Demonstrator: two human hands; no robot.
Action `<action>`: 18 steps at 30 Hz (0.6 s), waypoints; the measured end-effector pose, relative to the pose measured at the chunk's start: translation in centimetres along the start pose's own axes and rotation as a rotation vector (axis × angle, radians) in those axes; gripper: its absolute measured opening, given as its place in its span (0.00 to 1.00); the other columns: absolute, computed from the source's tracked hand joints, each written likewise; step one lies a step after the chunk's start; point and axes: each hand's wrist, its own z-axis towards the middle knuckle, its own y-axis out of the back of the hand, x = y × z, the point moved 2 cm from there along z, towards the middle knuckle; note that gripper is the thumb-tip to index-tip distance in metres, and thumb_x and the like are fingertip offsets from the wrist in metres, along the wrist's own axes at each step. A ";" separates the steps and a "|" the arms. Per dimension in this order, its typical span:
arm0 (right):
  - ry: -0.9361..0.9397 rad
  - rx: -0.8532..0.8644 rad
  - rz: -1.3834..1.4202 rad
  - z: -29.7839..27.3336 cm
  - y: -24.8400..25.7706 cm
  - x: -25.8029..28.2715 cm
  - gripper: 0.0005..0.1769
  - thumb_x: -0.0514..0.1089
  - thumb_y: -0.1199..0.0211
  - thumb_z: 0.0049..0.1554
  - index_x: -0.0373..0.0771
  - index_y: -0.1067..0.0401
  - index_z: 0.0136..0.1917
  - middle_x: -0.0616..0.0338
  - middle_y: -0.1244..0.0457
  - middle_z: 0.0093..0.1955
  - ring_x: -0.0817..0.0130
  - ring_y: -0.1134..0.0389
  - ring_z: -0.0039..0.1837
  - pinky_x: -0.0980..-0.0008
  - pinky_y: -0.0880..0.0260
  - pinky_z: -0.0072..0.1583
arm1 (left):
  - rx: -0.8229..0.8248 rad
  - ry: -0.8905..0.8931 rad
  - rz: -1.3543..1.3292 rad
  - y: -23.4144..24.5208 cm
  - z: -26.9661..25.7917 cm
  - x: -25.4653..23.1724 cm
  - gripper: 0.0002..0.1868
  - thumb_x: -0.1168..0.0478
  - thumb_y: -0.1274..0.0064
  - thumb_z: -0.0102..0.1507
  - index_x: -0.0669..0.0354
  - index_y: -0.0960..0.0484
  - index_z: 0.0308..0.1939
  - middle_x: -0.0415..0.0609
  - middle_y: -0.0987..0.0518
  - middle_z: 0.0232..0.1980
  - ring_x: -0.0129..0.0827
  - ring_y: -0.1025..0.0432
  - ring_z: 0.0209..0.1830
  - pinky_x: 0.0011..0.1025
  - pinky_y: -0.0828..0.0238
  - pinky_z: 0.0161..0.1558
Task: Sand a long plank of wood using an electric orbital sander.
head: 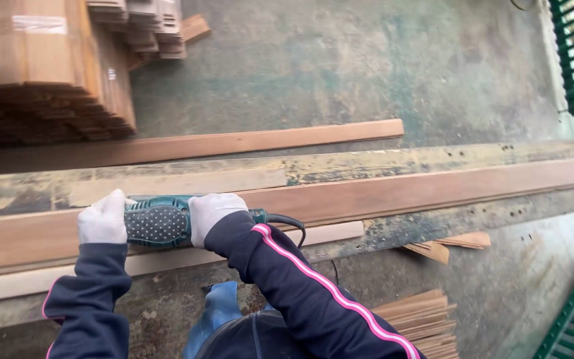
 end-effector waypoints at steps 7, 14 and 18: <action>-0.112 0.001 0.014 -5.9 1.9 -11.0 0.12 0.43 0.38 0.47 0.38 0.22 0.44 0.43 0.29 0.41 0.47 0.26 0.47 0.53 0.25 0.50 | 0.116 0.191 -0.265 -8.8 0.3 -10.2 0.18 0.57 0.59 0.74 0.61 0.17 0.38 0.58 0.18 0.35 0.44 0.23 0.35 0.36 0.30 0.41; -0.194 -0.010 0.014 -12.3 3.8 -23.0 0.14 0.45 0.39 0.51 0.41 0.24 0.50 0.46 0.29 0.47 0.48 0.26 0.52 0.52 0.26 0.53 | 0.230 0.177 -0.231 -19.1 -0.4 -19.4 0.22 0.52 0.58 0.73 0.61 0.14 0.37 0.61 0.18 0.33 0.47 0.21 0.35 0.38 0.29 0.42; -0.219 -0.044 0.014 -15.3 4.5 -29.7 0.14 0.44 0.39 0.51 0.41 0.25 0.51 0.46 0.29 0.48 0.48 0.27 0.53 0.52 0.27 0.54 | 0.279 0.136 -0.150 -24.1 0.0 -25.6 0.24 0.48 0.59 0.72 0.60 0.13 0.38 0.63 0.18 0.35 0.54 0.21 0.38 0.43 0.28 0.44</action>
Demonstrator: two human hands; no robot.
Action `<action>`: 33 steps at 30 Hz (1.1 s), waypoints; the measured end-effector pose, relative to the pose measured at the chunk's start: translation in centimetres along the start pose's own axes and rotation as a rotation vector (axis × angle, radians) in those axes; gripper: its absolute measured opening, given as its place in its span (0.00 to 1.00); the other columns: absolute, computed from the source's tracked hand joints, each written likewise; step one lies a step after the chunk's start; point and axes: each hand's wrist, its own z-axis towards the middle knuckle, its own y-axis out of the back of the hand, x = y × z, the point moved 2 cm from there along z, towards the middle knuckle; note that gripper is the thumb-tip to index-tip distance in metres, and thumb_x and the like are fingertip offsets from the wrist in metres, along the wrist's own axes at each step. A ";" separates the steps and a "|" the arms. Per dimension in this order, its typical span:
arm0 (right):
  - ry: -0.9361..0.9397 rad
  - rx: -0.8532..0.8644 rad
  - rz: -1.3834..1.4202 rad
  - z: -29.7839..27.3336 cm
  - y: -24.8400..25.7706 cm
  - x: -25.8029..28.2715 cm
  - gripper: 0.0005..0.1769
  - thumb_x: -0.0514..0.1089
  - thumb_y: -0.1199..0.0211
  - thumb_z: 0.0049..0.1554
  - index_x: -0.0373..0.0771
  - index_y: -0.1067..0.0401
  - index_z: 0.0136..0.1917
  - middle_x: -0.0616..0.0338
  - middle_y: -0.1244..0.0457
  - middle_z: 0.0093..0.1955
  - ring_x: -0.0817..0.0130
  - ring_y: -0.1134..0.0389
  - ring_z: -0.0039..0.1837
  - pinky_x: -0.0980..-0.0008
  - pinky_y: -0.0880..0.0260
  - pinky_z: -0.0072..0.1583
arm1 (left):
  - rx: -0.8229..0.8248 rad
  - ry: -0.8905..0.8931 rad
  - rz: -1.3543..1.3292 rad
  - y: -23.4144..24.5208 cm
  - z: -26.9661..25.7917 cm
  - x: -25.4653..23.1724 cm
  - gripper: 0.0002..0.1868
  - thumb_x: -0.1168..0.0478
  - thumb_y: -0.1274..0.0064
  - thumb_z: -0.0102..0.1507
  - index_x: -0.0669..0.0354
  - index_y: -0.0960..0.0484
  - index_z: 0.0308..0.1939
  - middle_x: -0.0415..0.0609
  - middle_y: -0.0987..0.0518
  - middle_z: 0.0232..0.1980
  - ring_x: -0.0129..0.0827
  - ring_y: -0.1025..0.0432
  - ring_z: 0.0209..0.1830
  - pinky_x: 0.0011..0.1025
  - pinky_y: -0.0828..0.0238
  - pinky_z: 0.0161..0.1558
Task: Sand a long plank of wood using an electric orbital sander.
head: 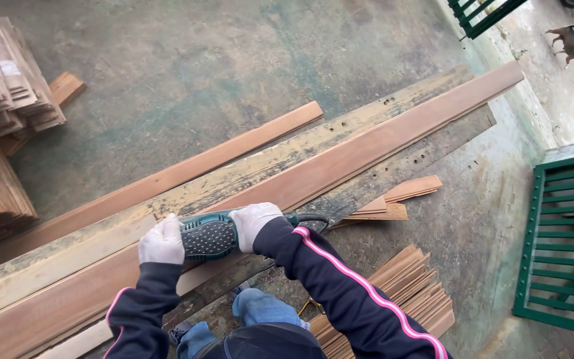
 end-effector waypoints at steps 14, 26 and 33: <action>-0.109 -0.025 -0.115 -3.6 3.1 -19.6 0.18 0.53 0.35 0.49 0.50 0.23 0.52 0.47 0.29 0.45 0.46 0.27 0.51 0.50 0.27 0.53 | 0.117 -0.466 0.364 -18.0 0.7 -13.3 0.17 0.56 0.61 0.68 0.56 0.19 0.52 0.52 0.15 0.38 0.49 0.20 0.33 0.49 0.25 0.34; -0.263 0.104 -0.304 -1.2 0.6 -19.6 0.25 0.58 0.34 0.47 0.57 0.23 0.59 0.49 0.27 0.51 0.49 0.25 0.56 0.54 0.25 0.60 | 0.041 0.009 -0.015 -13.7 -0.8 -13.6 0.27 0.45 0.63 0.71 0.56 0.13 0.33 0.60 0.17 0.31 0.55 0.20 0.34 0.51 0.26 0.43; -0.261 0.139 -0.345 0.2 0.7 -11.8 0.24 0.60 0.34 0.49 0.58 0.24 0.59 0.53 0.26 0.53 0.51 0.26 0.59 0.56 0.25 0.62 | 0.025 0.070 -0.069 -8.8 -1.4 -9.6 0.25 0.45 0.63 0.70 0.54 0.14 0.35 0.58 0.16 0.34 0.55 0.20 0.37 0.50 0.26 0.44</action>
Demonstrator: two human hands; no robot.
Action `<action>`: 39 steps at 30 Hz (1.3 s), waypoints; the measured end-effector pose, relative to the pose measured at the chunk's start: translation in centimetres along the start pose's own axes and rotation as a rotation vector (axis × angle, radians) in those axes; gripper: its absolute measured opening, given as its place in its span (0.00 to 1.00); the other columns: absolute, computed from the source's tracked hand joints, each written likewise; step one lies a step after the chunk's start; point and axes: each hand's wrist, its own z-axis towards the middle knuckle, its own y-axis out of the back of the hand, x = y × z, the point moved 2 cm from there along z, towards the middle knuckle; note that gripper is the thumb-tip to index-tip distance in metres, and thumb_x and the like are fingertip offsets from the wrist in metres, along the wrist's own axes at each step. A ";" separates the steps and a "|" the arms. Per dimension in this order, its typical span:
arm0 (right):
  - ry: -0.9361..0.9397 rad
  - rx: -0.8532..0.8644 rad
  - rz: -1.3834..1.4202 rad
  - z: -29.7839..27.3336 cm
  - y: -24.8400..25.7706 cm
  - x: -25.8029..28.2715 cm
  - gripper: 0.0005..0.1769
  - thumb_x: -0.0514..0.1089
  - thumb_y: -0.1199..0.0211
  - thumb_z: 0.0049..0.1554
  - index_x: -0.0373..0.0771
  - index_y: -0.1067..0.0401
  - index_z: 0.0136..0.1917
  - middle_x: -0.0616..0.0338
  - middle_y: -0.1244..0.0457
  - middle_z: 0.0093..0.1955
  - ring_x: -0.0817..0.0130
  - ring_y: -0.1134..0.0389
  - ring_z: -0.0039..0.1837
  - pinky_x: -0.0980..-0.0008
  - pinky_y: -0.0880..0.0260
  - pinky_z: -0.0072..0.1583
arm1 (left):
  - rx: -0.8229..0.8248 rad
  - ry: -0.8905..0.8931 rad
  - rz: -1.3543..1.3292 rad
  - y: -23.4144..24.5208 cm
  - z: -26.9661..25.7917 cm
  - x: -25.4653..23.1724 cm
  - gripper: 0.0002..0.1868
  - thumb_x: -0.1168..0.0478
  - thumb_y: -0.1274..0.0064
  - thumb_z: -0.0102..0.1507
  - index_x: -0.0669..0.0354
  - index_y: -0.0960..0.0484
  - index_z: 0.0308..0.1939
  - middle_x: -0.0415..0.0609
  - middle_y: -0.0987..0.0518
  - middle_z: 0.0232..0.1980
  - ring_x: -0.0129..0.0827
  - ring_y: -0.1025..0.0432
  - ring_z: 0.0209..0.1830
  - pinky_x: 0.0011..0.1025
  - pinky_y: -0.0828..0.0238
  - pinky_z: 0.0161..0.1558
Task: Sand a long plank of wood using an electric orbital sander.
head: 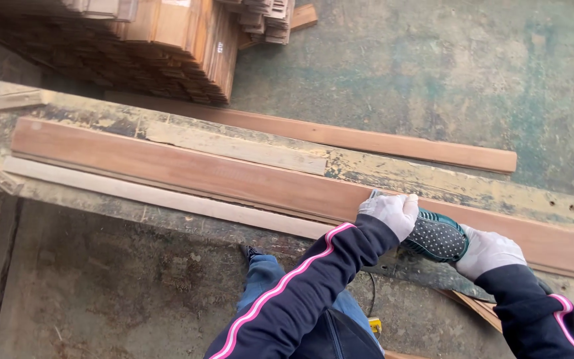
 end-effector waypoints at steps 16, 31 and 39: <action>0.167 -0.021 -0.078 1.4 5.4 20.3 0.25 0.57 0.40 0.53 0.55 0.26 0.64 0.49 0.27 0.56 0.49 0.26 0.61 0.56 0.26 0.62 | -0.247 0.102 -0.046 15.6 1.2 11.7 0.24 0.46 0.64 0.70 0.54 0.15 0.39 0.58 0.16 0.43 0.56 0.22 0.45 0.51 0.28 0.50; 0.277 0.002 -0.132 0.3 10.4 40.5 0.34 0.66 0.28 0.46 0.44 0.23 0.59 0.49 0.27 0.56 0.53 0.26 0.60 0.58 0.26 0.62 | -0.404 0.485 -0.040 30.8 2.1 21.6 0.29 0.43 0.69 0.69 0.54 0.14 0.44 0.60 0.16 0.46 0.56 0.22 0.49 0.50 0.29 0.53; 0.296 -0.008 -0.100 -0.7 11.8 48.0 0.34 0.65 0.28 0.46 0.46 0.23 0.60 0.48 0.28 0.57 0.50 0.26 0.60 0.57 0.26 0.61 | -0.436 0.672 -0.134 37.8 1.2 24.4 0.28 0.45 0.69 0.66 0.55 0.13 0.44 0.60 0.17 0.49 0.55 0.23 0.51 0.49 0.29 0.55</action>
